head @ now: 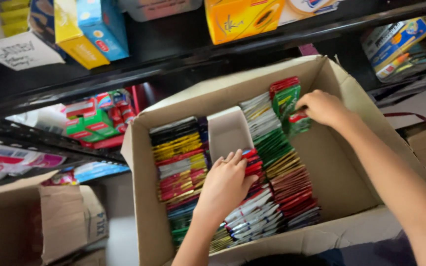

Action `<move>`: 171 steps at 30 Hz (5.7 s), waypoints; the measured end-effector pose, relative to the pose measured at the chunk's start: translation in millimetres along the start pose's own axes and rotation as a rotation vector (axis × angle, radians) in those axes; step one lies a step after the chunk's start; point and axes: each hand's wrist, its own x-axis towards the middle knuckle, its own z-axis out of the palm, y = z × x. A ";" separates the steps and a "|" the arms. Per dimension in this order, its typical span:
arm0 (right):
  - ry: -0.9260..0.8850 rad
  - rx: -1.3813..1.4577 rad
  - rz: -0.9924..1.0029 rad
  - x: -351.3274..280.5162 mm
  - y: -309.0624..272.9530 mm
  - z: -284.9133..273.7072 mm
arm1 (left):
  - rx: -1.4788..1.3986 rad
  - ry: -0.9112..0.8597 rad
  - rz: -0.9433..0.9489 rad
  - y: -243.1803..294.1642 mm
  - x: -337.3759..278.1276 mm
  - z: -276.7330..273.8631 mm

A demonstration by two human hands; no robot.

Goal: Sort various product sachets and packets in a cardboard box while organizing shelves.

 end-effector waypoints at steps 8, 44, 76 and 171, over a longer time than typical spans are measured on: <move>0.201 -0.031 -0.040 21.8 1.1 51.3 | -0.011 0.054 0.008 -3.5 0.2 4.3; 0.223 0.998 0.128 33.7 32.7 131.3 | 0.012 0.037 -0.006 -1.4 1.5 7.7; 0.011 0.470 -0.532 -50.6 -162.7 -12.1 | 0.005 0.089 0.007 -5.5 -11.8 5.8; 0.409 0.511 0.072 -0.4 36.6 108.1 | -0.108 0.455 -0.099 18.3 -47.1 65.2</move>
